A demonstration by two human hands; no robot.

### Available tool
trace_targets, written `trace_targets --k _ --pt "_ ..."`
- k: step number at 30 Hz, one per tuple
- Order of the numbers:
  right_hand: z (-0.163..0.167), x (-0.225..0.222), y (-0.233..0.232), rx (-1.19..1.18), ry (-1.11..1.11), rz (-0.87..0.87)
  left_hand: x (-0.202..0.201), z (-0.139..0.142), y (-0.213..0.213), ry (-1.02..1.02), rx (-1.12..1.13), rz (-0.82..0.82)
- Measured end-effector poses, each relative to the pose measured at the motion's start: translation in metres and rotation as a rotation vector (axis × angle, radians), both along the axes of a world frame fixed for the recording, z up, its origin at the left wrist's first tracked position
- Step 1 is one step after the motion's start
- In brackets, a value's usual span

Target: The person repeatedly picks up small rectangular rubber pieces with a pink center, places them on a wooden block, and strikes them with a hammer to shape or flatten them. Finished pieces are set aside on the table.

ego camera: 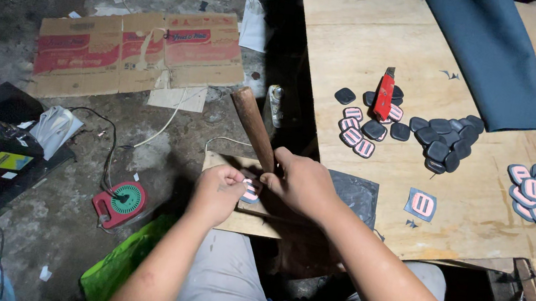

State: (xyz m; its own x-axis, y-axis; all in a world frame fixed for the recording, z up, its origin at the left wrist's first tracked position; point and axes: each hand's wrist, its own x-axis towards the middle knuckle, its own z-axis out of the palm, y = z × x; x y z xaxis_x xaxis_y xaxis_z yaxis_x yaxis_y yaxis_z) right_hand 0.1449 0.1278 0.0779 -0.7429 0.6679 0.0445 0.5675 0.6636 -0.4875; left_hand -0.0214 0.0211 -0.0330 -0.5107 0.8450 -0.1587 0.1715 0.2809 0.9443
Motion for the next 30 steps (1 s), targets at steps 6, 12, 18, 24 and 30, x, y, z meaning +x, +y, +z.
trace_targets --k 6,12,18,24,30 --pt "0.000 0.007 0.005 0.026 0.030 0.100 0.005 0.010 -0.008 0.084 0.034 0.043" --pt "0.004 0.008 0.011 0.027 0.006 0.107 0.008 0.026 -0.006 0.147 -0.025 0.027" --pt "-0.002 0.010 0.009 -0.025 0.051 0.101 0.015 0.036 -0.015 0.419 0.091 -0.029" --pt "0.000 0.015 0.008 -0.027 0.046 0.098 0.009 0.038 -0.013 0.102 0.030 -0.039" --pt "-0.005 0.016 0.006 -0.077 0.047 0.075 0.012 0.028 -0.015 0.239 0.054 -0.001"
